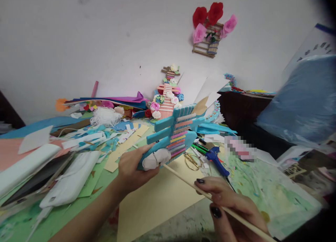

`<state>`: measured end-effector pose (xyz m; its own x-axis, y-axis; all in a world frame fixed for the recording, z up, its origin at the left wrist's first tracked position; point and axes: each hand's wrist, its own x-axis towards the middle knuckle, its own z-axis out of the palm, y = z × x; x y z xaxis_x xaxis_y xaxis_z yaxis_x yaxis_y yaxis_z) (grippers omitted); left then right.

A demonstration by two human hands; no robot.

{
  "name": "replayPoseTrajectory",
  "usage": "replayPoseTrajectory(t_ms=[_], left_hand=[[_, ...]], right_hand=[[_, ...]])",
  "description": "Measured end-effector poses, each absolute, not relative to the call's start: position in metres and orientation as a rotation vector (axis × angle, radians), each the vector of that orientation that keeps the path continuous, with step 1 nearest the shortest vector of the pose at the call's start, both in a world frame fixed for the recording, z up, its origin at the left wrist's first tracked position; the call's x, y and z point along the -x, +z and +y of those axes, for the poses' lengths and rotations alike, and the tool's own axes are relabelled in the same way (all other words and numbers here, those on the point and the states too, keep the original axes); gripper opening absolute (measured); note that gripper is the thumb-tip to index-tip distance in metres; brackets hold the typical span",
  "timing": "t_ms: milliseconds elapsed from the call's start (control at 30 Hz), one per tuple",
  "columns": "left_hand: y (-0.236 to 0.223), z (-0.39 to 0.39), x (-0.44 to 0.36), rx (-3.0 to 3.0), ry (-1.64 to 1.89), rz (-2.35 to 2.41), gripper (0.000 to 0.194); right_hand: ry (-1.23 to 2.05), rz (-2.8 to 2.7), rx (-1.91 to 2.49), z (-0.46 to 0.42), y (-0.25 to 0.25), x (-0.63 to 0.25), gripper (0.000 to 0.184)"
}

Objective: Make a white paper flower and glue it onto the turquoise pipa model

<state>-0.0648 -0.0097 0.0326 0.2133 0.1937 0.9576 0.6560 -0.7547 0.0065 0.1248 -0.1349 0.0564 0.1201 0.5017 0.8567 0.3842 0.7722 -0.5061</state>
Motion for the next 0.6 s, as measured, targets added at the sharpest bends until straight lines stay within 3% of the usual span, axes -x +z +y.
replayPoseTrajectory(t_ms=[267, 600], left_hand=[[0.032, -0.011, 0.066, 2.093, -1.545, -0.819, 0.036], [0.029, -0.011, 0.064, 2.017, -1.535, -0.732, 0.031]], right_hand=[[0.07, -1.666, 0.702, -0.13, 0.051, -0.123, 0.035], [-0.169, -1.937, 0.713, -0.131, 0.064, -0.126, 0.025]])
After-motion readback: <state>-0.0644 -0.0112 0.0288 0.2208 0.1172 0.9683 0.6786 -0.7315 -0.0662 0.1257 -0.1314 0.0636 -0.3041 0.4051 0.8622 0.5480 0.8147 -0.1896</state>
